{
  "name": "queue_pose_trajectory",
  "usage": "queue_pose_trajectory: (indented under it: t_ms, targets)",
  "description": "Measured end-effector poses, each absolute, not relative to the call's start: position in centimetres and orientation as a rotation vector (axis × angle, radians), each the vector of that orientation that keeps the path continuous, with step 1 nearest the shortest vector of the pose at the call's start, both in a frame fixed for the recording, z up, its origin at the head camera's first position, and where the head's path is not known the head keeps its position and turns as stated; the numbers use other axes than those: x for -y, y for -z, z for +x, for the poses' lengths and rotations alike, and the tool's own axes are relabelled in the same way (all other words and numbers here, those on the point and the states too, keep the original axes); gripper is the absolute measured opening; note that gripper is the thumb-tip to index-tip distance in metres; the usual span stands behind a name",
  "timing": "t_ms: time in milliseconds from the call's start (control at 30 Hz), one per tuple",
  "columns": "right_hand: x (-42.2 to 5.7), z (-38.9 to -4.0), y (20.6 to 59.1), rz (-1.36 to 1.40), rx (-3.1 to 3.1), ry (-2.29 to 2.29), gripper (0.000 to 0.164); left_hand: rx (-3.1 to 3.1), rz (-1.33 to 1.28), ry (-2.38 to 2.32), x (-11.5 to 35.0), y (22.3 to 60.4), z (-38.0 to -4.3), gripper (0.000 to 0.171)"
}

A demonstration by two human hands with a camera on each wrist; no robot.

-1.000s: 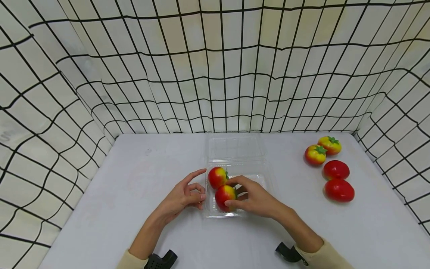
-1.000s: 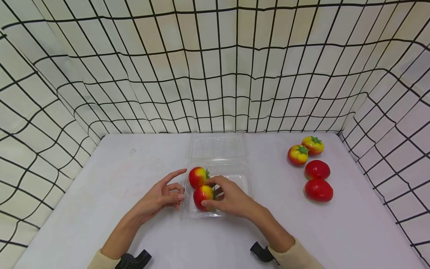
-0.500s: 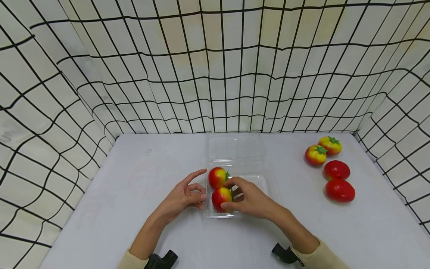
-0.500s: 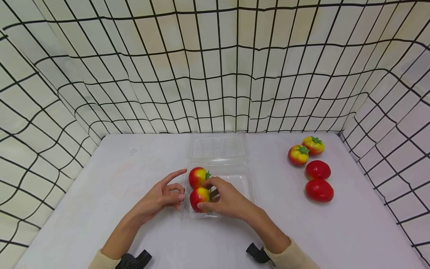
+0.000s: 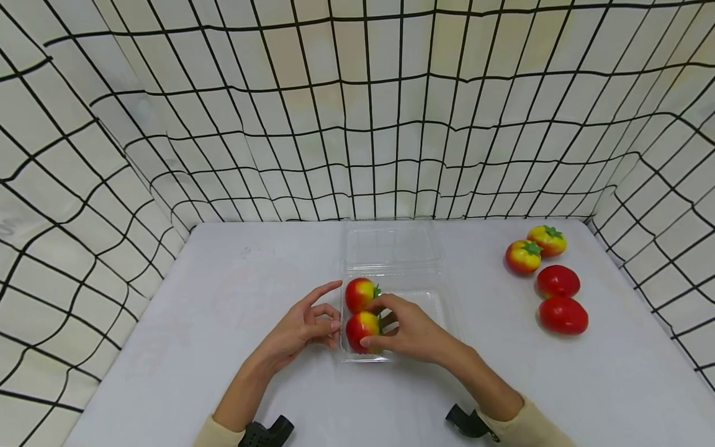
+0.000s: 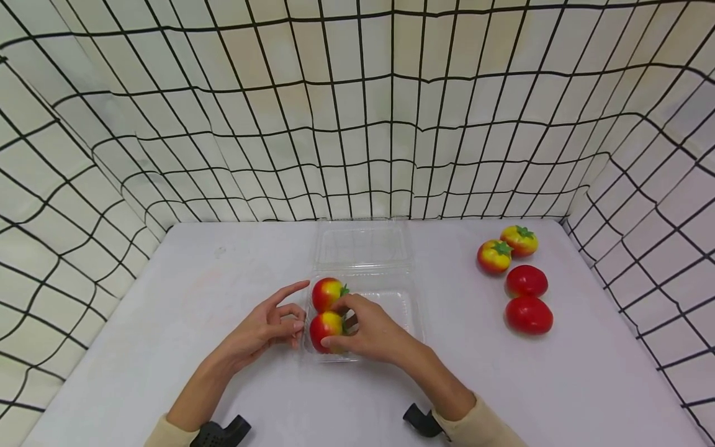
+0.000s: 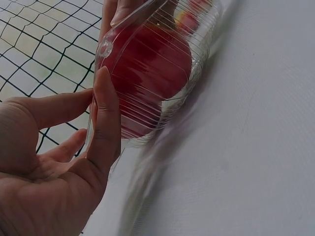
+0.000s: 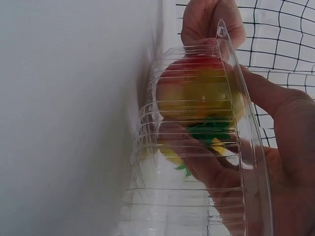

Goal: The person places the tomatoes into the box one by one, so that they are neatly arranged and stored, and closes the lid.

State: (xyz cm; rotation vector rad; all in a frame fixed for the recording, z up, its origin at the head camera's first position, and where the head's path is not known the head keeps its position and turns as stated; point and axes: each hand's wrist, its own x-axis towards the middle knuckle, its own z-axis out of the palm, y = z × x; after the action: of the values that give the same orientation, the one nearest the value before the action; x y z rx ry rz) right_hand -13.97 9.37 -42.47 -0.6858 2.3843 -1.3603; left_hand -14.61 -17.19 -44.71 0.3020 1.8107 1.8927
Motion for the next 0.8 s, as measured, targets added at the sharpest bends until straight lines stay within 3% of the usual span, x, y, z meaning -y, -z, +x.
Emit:
queue_pose_trajectory:
  t_ms: [800]
  targets:
    - [-8.4,-13.6,42.6,-0.641,-2.480,1.321,0.052,-1.782,0.305,-1.934,17.1,44.7,-14.6,0.081]
